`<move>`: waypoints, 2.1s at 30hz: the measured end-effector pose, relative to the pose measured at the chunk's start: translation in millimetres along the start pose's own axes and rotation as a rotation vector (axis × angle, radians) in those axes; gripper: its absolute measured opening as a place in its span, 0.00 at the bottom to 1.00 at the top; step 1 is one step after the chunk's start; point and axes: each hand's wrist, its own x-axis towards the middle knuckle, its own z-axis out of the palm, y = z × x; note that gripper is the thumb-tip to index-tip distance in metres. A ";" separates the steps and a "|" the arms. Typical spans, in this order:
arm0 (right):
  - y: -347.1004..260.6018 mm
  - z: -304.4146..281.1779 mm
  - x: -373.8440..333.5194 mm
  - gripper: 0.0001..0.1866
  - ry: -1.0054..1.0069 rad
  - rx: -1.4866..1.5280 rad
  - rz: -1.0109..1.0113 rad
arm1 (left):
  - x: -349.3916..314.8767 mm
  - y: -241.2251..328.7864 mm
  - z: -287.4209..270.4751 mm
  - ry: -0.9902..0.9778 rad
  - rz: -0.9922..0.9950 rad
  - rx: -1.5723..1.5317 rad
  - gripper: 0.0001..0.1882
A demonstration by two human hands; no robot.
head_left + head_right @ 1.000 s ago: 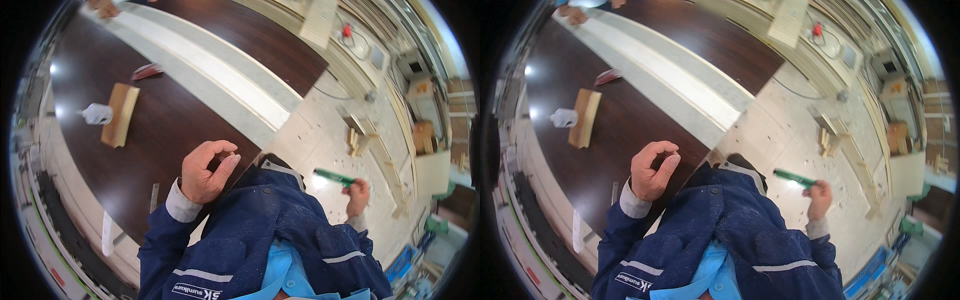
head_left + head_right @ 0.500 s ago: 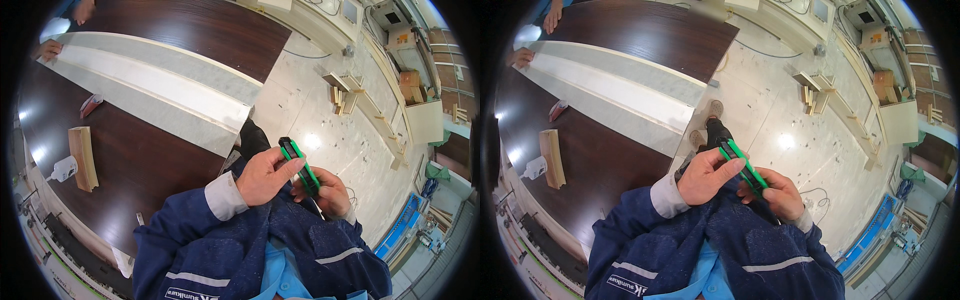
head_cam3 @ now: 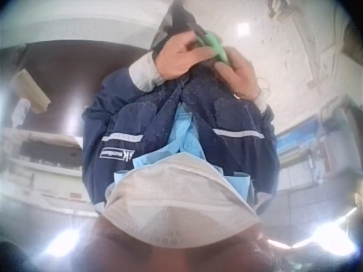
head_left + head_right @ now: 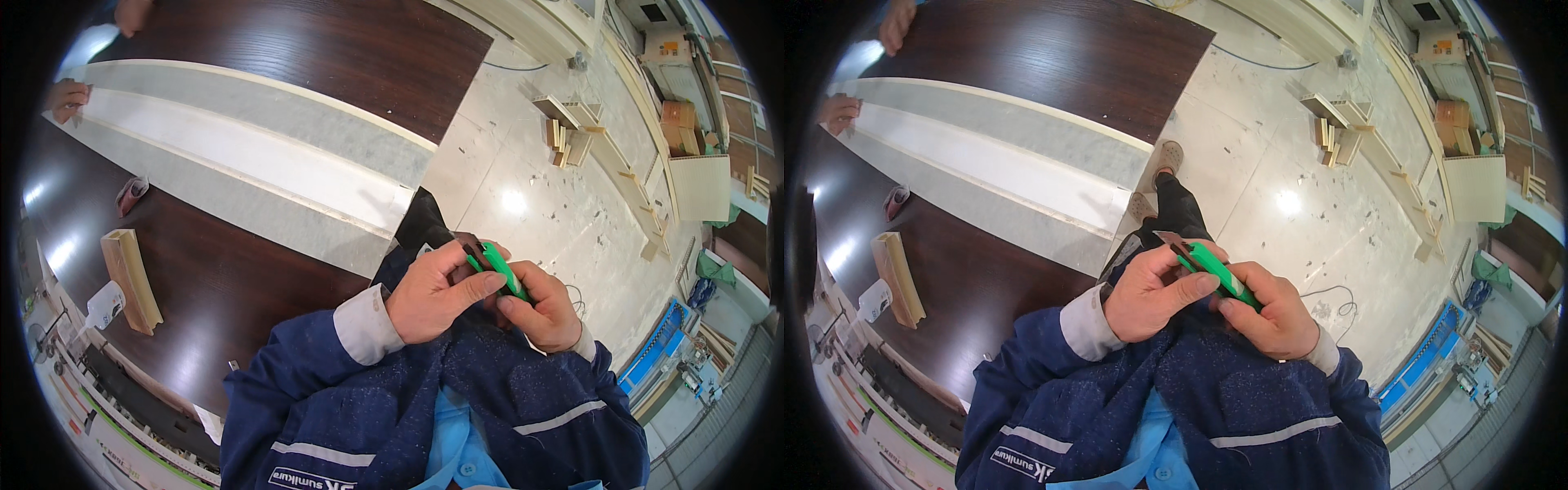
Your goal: The person trims excess edge banding from a dark wood panel using a utility knife and then sands the edge with a sanding block. The person works along the length of the panel, removing the overhang and smoothing the surface.
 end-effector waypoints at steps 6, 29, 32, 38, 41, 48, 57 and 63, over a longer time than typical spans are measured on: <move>-27.2 19.0 19.1 0.29 0.155 -0.496 -0.184 | -2.8 -4.1 -2.4 0.163 0.075 -0.126 0.28; -46.0 27.3 42.6 0.34 0.160 -0.714 -0.229 | -2.0 9.0 -10.2 0.187 0.021 -0.354 0.25; -47.5 28.6 44.1 0.34 0.169 -0.707 -0.234 | -1.4 10.3 -10.9 0.192 0.029 -0.354 0.25; -51.6 32.0 44.8 0.33 0.187 -0.699 -0.221 | -0.8 10.0 -11.2 0.203 0.039 -0.356 0.23; -52.3 31.7 44.9 0.33 0.184 -0.695 -0.216 | -0.6 9.6 -10.8 0.208 0.027 -0.363 0.23; -51.7 31.4 45.0 0.33 0.179 -0.694 -0.230 | -1.2 10.5 -11.2 0.208 0.035 -0.340 0.22; -53.4 30.0 45.4 0.33 0.175 -0.693 -0.238 | -0.1 12.4 -11.9 0.199 0.028 -0.312 0.21; -57.1 29.3 43.8 0.33 0.160 -0.707 -0.202 | 0.0 14.8 -11.3 0.186 0.025 -0.318 0.21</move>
